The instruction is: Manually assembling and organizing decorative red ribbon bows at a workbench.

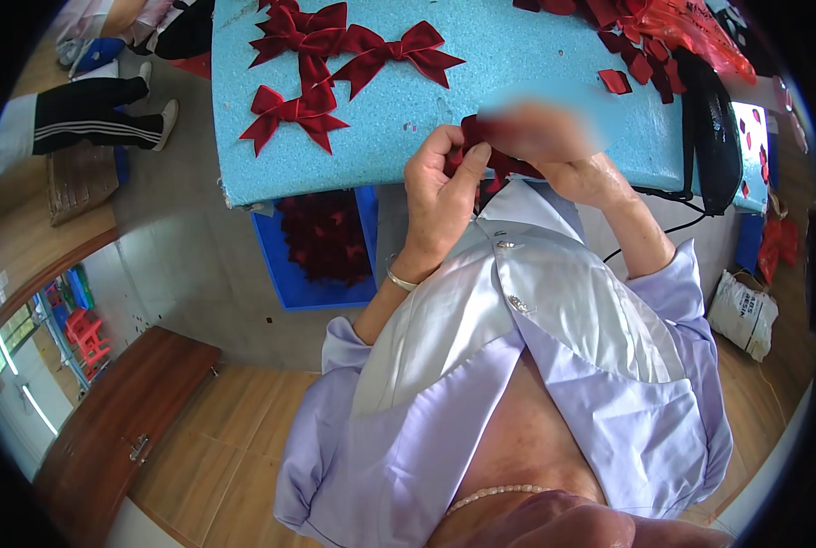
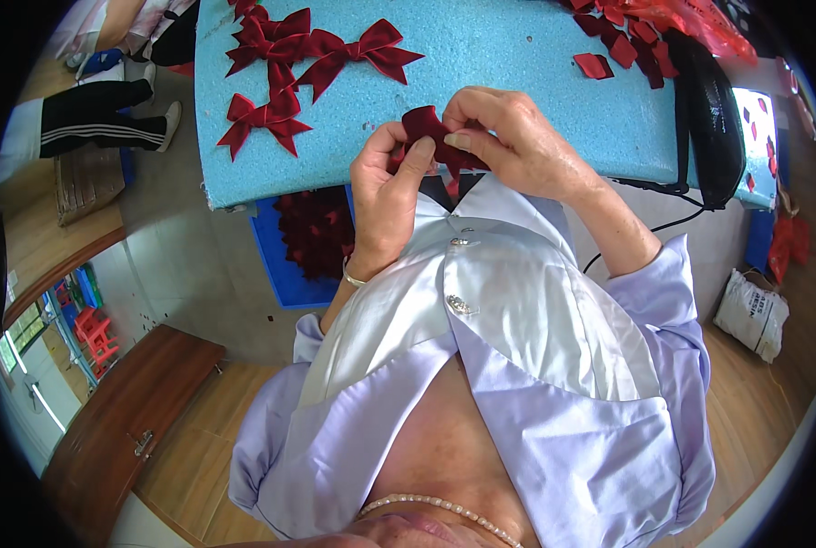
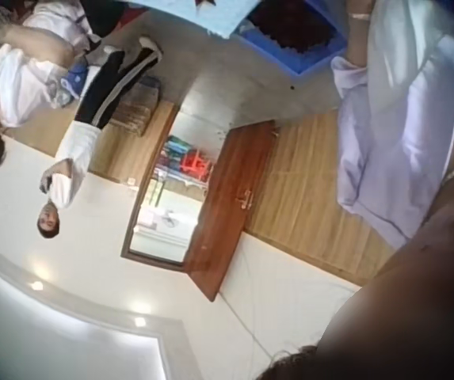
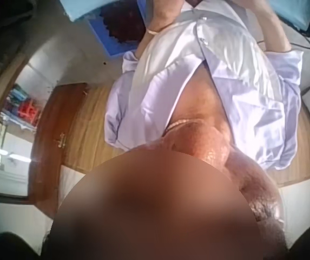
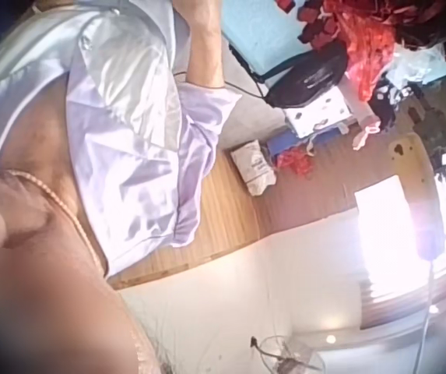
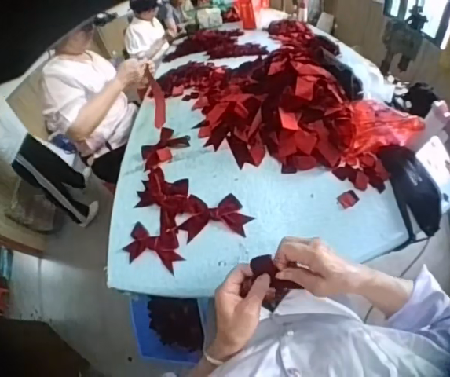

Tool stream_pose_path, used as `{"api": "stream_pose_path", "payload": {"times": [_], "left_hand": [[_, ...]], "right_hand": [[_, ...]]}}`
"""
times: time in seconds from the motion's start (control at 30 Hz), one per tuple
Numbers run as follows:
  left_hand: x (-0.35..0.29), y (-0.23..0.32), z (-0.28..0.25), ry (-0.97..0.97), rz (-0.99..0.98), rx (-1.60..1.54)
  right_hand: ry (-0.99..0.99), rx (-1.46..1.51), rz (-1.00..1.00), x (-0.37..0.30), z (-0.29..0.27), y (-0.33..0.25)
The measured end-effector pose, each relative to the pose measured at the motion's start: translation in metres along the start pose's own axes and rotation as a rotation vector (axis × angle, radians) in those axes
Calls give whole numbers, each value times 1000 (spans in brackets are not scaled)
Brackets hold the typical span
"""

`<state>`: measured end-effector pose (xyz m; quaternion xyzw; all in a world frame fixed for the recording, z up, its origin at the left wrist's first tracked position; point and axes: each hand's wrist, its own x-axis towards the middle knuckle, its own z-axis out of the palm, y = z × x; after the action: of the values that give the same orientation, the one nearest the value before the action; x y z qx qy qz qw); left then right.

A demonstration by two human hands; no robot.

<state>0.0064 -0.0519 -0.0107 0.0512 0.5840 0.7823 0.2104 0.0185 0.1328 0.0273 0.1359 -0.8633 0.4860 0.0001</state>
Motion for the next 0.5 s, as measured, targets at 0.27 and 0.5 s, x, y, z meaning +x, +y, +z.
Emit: {"api": "stream_pose_path", "payload": {"times": [0.27, 0.5], "left_hand": [[0, 9, 5, -55, -20, -122], [-1, 8, 0, -74, -67, -107]], "right_hand": [[-103, 219, 342, 3, -8, -10], [-133, 292, 267, 3, -5, -5]]}}
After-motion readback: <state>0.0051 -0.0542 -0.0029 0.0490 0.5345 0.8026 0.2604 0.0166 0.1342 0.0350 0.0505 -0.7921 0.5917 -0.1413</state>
